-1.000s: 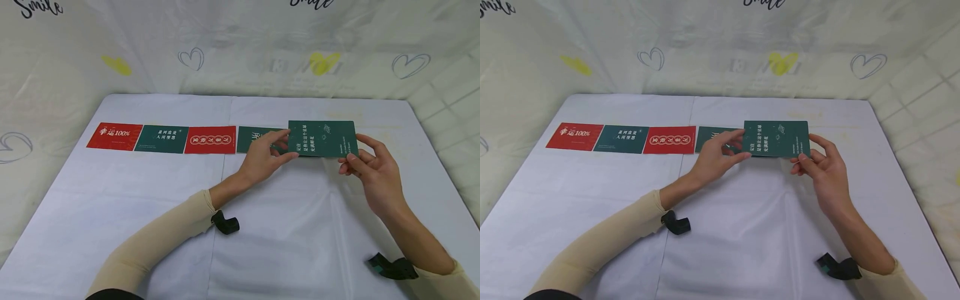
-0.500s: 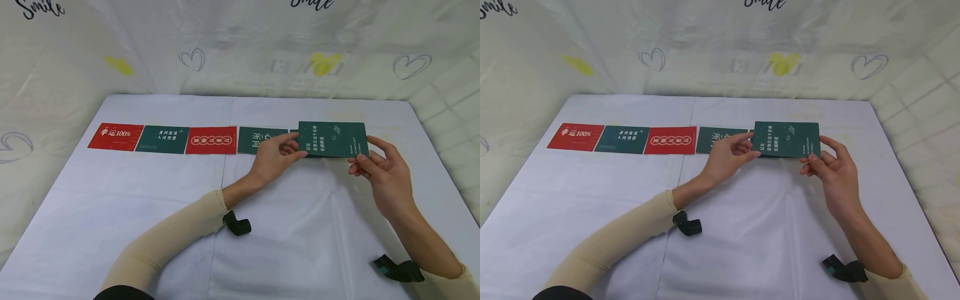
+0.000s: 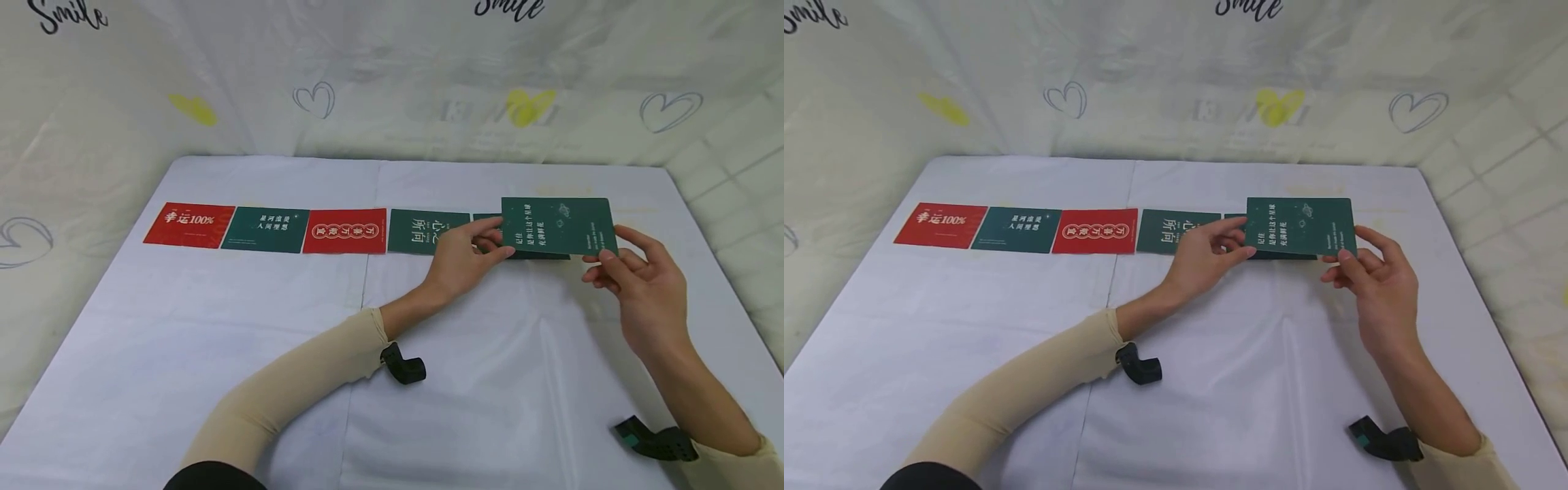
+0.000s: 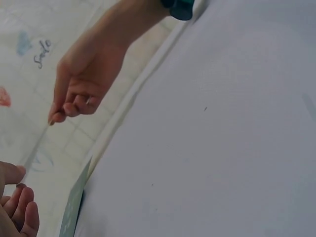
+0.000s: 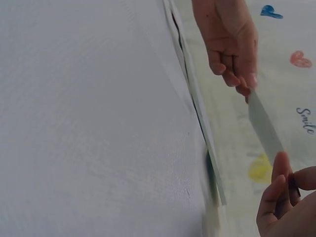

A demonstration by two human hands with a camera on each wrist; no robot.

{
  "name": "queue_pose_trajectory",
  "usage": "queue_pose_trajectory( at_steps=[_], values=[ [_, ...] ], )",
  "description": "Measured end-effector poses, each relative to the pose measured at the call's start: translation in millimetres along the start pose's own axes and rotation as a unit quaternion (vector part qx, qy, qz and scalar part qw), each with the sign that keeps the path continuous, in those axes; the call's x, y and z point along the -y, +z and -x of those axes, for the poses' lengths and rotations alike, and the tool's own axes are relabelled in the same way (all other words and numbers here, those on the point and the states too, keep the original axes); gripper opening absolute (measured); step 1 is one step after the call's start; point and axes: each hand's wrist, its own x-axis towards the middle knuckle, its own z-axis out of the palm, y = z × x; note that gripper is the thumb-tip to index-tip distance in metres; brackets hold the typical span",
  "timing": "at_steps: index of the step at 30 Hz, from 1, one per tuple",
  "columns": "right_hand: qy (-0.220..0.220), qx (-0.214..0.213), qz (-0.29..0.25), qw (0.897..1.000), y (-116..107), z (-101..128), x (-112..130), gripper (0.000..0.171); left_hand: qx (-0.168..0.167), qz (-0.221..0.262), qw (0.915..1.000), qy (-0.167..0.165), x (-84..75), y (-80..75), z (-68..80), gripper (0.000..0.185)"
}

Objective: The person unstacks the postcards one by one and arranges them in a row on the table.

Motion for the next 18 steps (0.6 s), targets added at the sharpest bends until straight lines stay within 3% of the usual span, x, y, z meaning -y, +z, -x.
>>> queue_pose_trajectory(
  at_steps=[7, 18],
  values=[
    [-0.003, -0.026, -0.016, 1.0, -6.0, -1.3, -0.3, 0.046, 0.006, -0.014, 0.9998, -0.012, -2.0, 8.7, -2.8, 0.054],
    [0.013, -0.059, 0.006, 0.998, -18.4, -3.8, 2.8, 0.043, 0.025, 0.012, 0.9991, -0.033, -9.6, 22.0, -7.4, 0.059]
  ],
)
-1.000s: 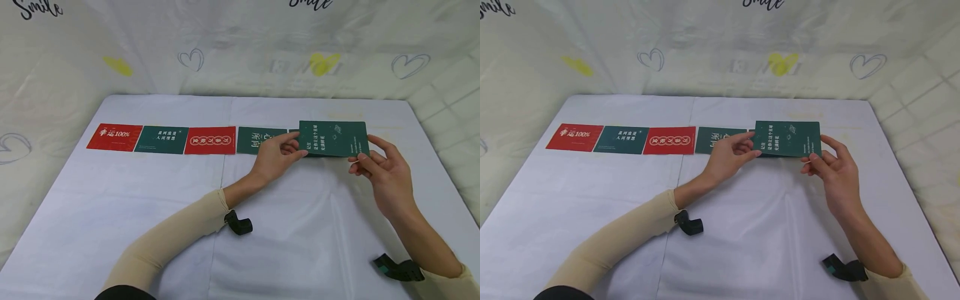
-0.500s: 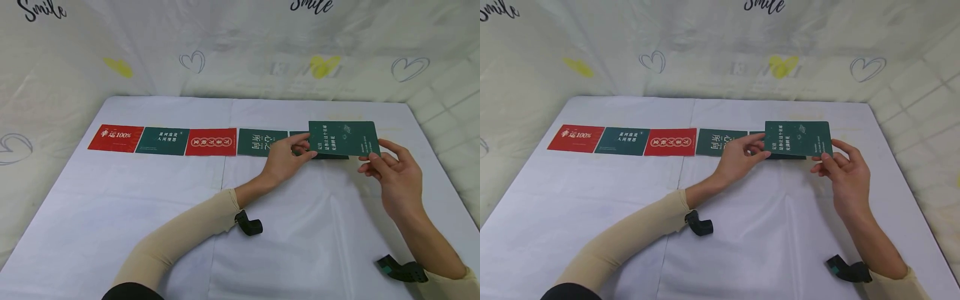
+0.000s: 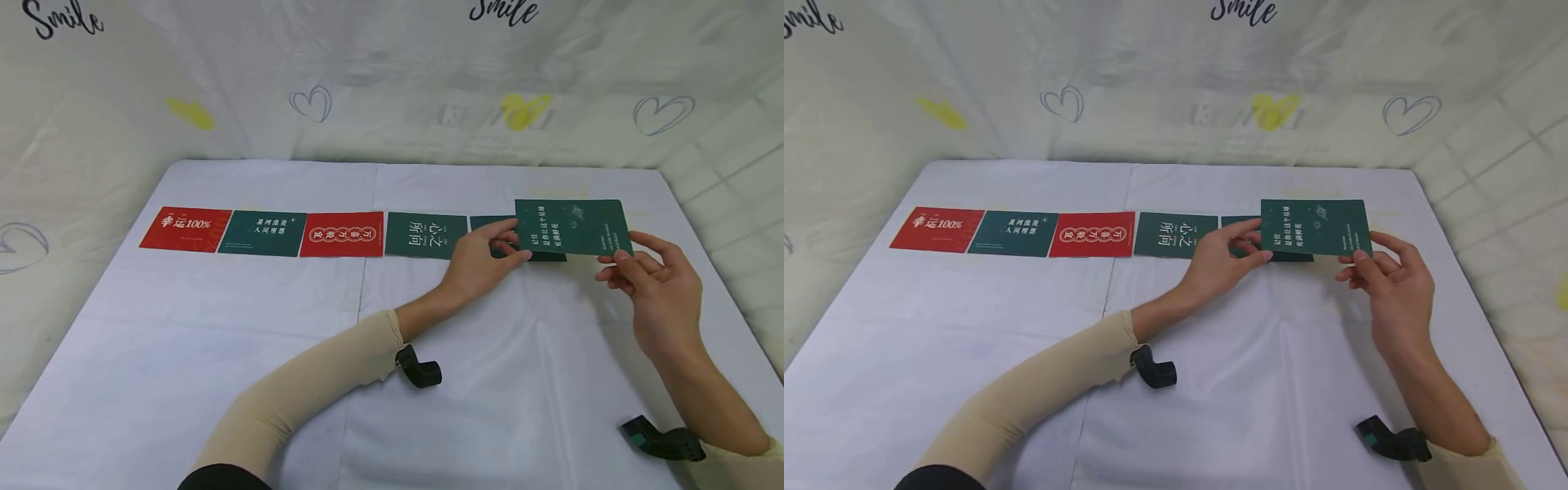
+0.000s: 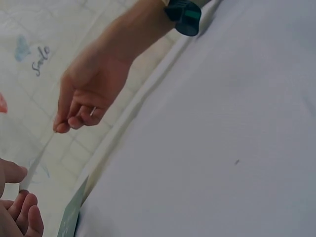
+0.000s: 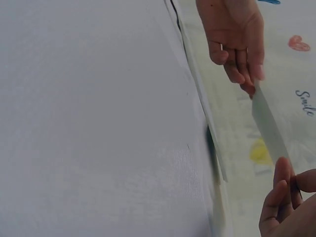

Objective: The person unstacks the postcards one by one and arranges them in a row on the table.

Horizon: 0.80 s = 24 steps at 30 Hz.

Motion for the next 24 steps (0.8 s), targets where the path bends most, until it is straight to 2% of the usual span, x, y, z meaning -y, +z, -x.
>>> queue_pose_trajectory(
  at_steps=[8, 14, 24],
  values=[
    [0.014, -0.015, -0.003, 1.0, -10.6, -3.4, 1.6, 0.042, 0.033, 0.011, 0.9992, -0.019, -1.7, 10.0, -4.9, 0.062],
    [0.028, -0.024, 0.006, 0.999, -18.6, -8.0, 1.6, 0.041, 0.045, 0.014, 0.9985, -0.027, 0.1, 16.9, -10.6, 0.06],
    [0.049, -0.033, 0.019, 0.998, -31.8, -16.0, 1.3, 0.039, 0.066, -0.007, 0.9963, -0.054, -4.1, 30.3, -19.5, 0.062]
  ],
)
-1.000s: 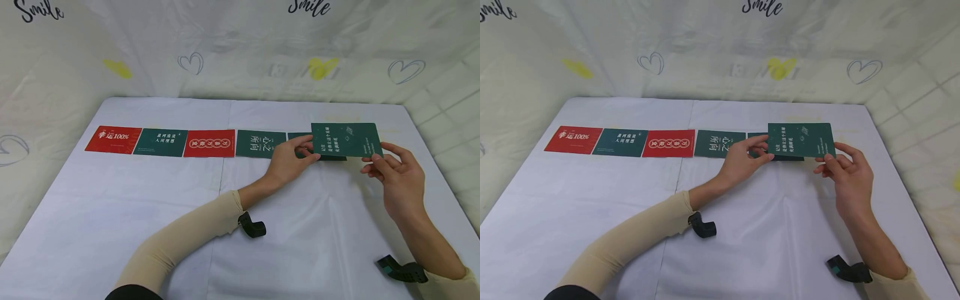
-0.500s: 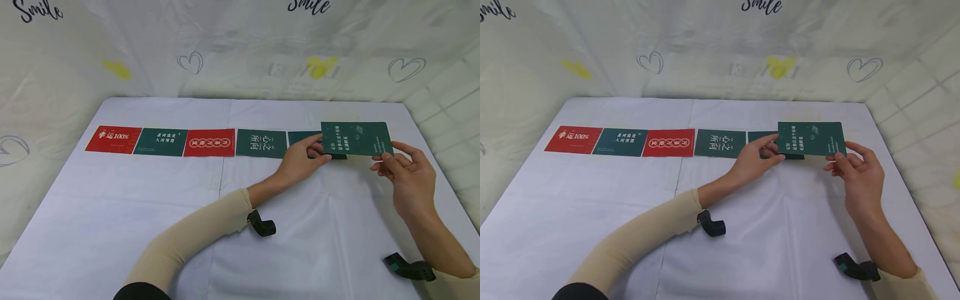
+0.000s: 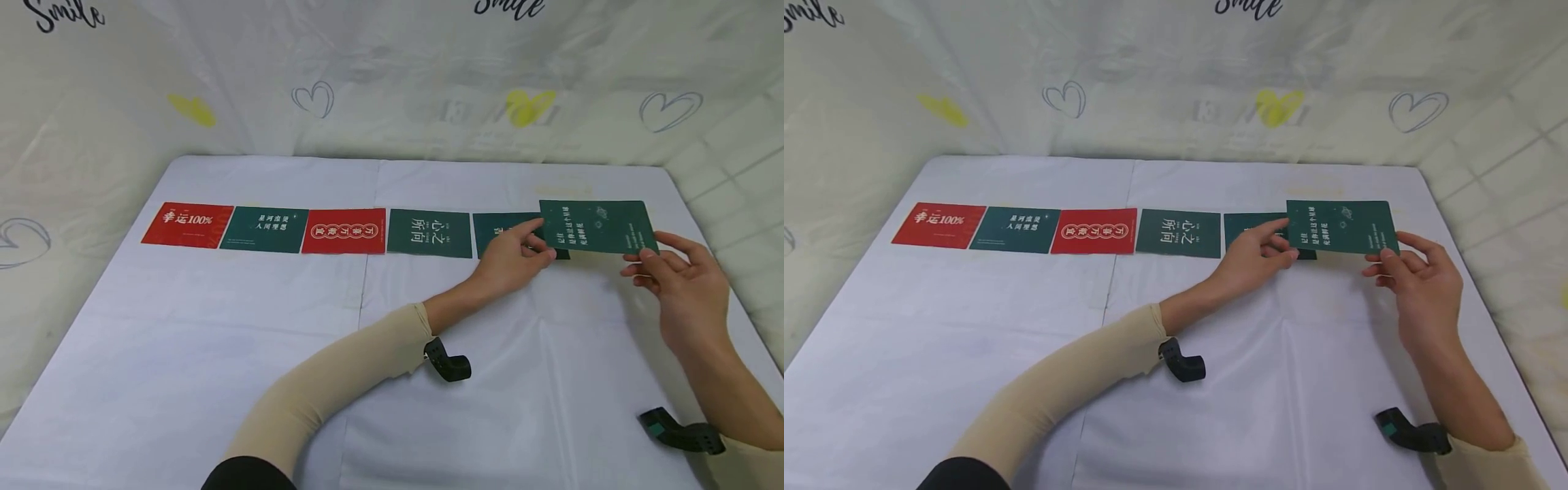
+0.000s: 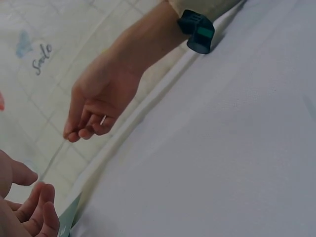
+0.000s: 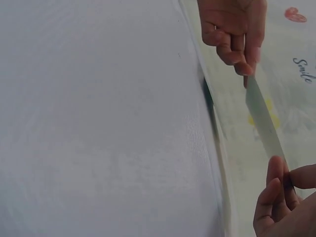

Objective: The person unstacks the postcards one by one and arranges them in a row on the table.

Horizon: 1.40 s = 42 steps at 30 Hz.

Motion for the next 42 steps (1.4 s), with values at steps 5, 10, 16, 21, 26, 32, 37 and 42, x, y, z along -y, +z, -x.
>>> queue_pose_trajectory(
  at_steps=[5, 10, 16, 21, 26, 32, 37, 42],
  values=[
    [0.009, -0.009, 0.006, 1.0, -4.8, -2.8, -1.0, 0.035, 0.018, 0.0, 0.9998, -0.009, -3.1, 6.0, -2.3, 0.064],
    [0.009, -0.011, 0.004, 1.0, -10.6, -5.7, -2.9, 0.034, 0.039, -0.011, 0.9988, -0.027, -6.0, 10.9, -6.1, 0.067],
    [0.016, -0.031, 0.033, 0.999, -18.2, -9.4, -6.2, 0.03, 0.091, 0.028, 0.9937, -0.059, -7.1, 15.4, -12.2, 0.075],
    [0.024, -0.043, 0.037, 0.998, -23.0, -13.3, -5.2, 0.028, 0.116, 0.071, 0.9868, -0.087, -9.6, 20.7, -17.1, 0.08],
    [0.035, -0.048, 0.038, 0.998, -24.3, -17.5, -2.9, 0.027, 0.123, 0.099, 0.9821, -0.103, -9.6, 24.4, -20.5, 0.08],
    [0.052, -0.066, 0.065, 0.994, -28.7, -23.1, -2.3, 0.025, 0.125, 0.108, 0.9782, -0.126, -13.1, 29.9, -25.2, 0.082],
    [0.063, -0.071, 0.084, 0.992, -35.5, -29.9, -4.6, 0.026, 0.13, 0.109, 0.9757, -0.139, -16.1, 33.4, -28.4, 0.085],
    [0.073, -0.075, 0.099, 0.99, -39.9, -35.4, -6.9, 0.025, 0.137, 0.13, 0.9694, -0.157, -17.2, 35.8, -31.6, 0.088]
  ],
)
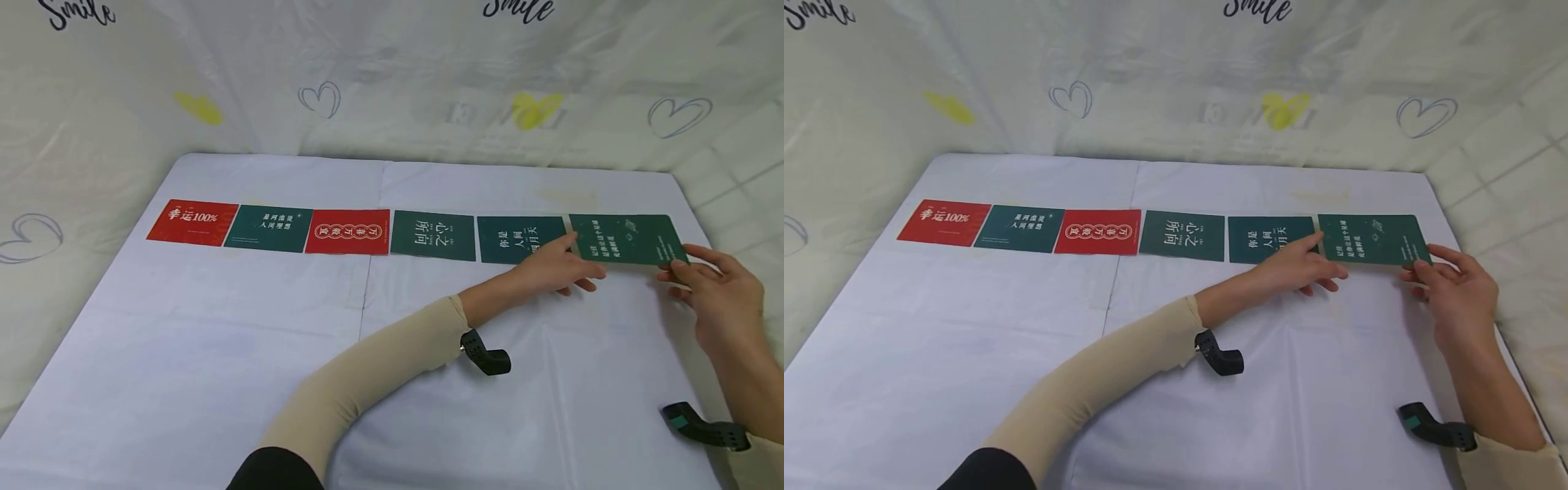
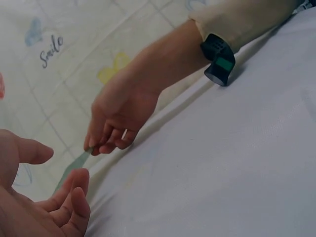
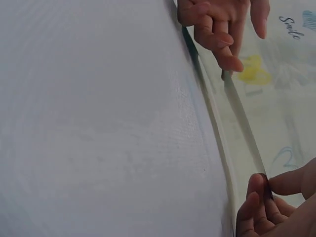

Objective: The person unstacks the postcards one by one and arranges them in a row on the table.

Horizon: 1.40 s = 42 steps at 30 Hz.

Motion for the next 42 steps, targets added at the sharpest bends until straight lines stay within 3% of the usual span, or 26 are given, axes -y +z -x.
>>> queue_pose_trajectory(
  at_steps=[10, 20, 23, 27, 33, 42],
  values=[
    [0.027, -0.019, 0.039, 0.999, -0.8, -1.7, -0.5, 0.024, 0.022, 0.021, 0.999, -0.032, -2.3, 2.8, -5.1, 0.088],
    [0.04, -0.018, 0.078, 0.996, -1.9, -6.0, -0.9, 0.036, 0.013, 0.048, 0.9976, -0.049, -4.5, 3.6, -13.3, 0.087],
    [0.047, -0.021, 0.151, 0.987, -0.9, -7.8, 0.6, 0.051, 0.009, 0.047, 0.9977, -0.049, -4.4, 4.5, -14.7, 0.089],
    [0.049, -0.02, 0.254, 0.966, 0.7, -9.4, 2.9, 0.063, -0.003, 0.019, 0.9987, -0.048, -5.0, 7.3, -15.9, 0.091],
    [0.052, -0.013, 0.27, 0.961, 0.7, -12.1, 6.7, 0.064, -0.019, -0.005, 0.9991, -0.039, -5.0, 10.2, -17.6, 0.09],
    [0.053, -0.006, 0.302, 0.952, -0.9, -14.0, 5.7, 0.064, -0.011, 0.002, 0.9995, -0.029, -1.7, 9.6, -18.8, 0.09]
  ],
)
